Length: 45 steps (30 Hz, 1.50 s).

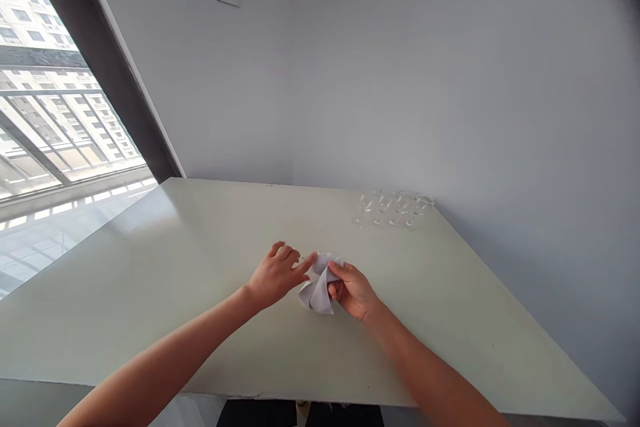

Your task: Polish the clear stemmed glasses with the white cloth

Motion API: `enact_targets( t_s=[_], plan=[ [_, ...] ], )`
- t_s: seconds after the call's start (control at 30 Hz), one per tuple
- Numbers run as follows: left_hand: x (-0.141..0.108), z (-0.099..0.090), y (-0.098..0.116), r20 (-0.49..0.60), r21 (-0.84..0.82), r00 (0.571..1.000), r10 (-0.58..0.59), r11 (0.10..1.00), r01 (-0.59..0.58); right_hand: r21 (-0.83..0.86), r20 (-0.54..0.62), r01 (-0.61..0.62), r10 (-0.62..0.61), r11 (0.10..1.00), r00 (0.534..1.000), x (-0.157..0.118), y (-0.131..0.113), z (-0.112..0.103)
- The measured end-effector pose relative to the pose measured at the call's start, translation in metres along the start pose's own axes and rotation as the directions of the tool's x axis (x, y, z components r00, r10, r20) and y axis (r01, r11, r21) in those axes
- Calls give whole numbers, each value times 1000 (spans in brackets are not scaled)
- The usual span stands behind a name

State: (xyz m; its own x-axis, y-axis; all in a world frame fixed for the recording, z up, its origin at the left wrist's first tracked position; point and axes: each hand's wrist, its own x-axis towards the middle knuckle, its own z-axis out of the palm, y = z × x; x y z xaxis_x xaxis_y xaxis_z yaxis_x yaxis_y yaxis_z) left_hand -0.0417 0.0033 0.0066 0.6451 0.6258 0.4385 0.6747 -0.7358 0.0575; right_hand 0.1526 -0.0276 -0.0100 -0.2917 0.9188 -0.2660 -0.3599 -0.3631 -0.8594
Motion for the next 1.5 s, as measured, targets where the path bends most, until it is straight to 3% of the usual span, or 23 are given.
enact_targets(
  t_s=[0.07, 0.13, 0.23, 0.3, 0.37, 0.43, 0.5, 0.57, 0.63, 0.7, 0.77, 0.8, 0.87, 0.93, 0.97, 1.03, 1.13, 1.2, 1.27, 1.3, 1.4, 1.43, 1.5],
  plan=[
    [-1, 4, -2, 19, -49, 1000, -15, 999, 16, 0, 31, -22, 22, 1000, 999, -2, -1, 0],
    [-2, 4, -6, 131, -231, 986, -105, 964, 134, -146, 94, 18, -4, 989, 996, -9, -6, -2],
    [-4, -1, -13, 475, -556, 878, -58, 753, 351, -426, 241, 93, 13, 900, 971, -19, -16, -6],
    [-6, -4, -13, 589, -632, 808, 26, 638, 441, -506, 297, 103, 61, 856, 953, -20, -21, -8],
    [-7, -4, -7, 501, -594, 862, -80, 693, 410, -477, 266, 91, 45, 874, 963, -15, -21, -8],
    [-6, -1, 0, 231, -420, 955, -187, 866, 271, -350, 153, 58, -4, 935, 988, -6, -18, -7],
    [-5, 3, 6, -19, -156, 990, -139, 979, 135, -177, 56, 15, -5, 984, 998, 2, -14, -4],
    [-3, 6, 6, -93, -6, 992, -86, 996, 86, -68, 34, -8, 11, 998, 999, 6, -14, -1],
    [-1, 5, 0, -24, -47, 993, -120, 992, 119, -121, 93, 22, -11, 992, 996, 4, -17, -2],
    [0, 3, -8, 197, -250, 974, -109, 955, 158, -284, 199, 79, -22, 955, 980, 1, -21, -6],
    [1, 3, -14, 419, -442, 908, -15, 870, 218, -409, 280, 117, 3, 905, 960, 2, -23, -12],
    [2, 4, -15, 463, -474, 887, 1, 846, 246, -420, 283, 117, 7, 900, 959, 4, -21, -15],
    [4, 10, -13, 375, -395, 922, -96, 883, 253, -323, 195, 85, -22, 942, 981, 13, -14, -20],
    [5, 18, -7, 129, -214, 974, -184, 954, 209, -124, 37, 52, -48, 991, 998, 23, -4, -24],
    [6, 23, -5, 27, -138, 984, -176, 974, 178, -29, -15, 39, -40, 999, 999, 26, 1, -25],
    [5, 29, -3, -32, -85, 992, -122, 989, 119, 69, -22, 15, -14, 997, 1000, 27, 7, -25],
    [3, 33, -9, 111, -251, 967, -231, 935, 252, -74, 133, 25, -15, 997, 991, 16, 7, -24],
    [1, 32, -13, 347, -409, 890, -297, 806, 428, -221, 241, 67, -13, 973, 971, 9, 4, -24],
    [0, 29, -13, 497, -473, 818, -289, 700, 534, -273, 265, 86, -11, 958, 964, 6, 3, -24],
    [0, 27, -10, 484, -467, 825, -290, 712, 525, -249, 233, 77, -17, 965, 972, 6, 2, -25],
    [0, 23, 5, 167, -264, 943, -288, 908, 325, -38, 49, 26, -24, 999, 998, 12, 5, -26],
    [1, 22, 10, 64, -156, 968, -241, 956, 248, 37, 9, 13, -13, 999, 1000, 14, 6, -26],
    [2, 20, 15, -17, 4, 989, -150, 989, 150, 120, -1, -2, 2, 993, 1000, 14, 6, -26]
  ],
)
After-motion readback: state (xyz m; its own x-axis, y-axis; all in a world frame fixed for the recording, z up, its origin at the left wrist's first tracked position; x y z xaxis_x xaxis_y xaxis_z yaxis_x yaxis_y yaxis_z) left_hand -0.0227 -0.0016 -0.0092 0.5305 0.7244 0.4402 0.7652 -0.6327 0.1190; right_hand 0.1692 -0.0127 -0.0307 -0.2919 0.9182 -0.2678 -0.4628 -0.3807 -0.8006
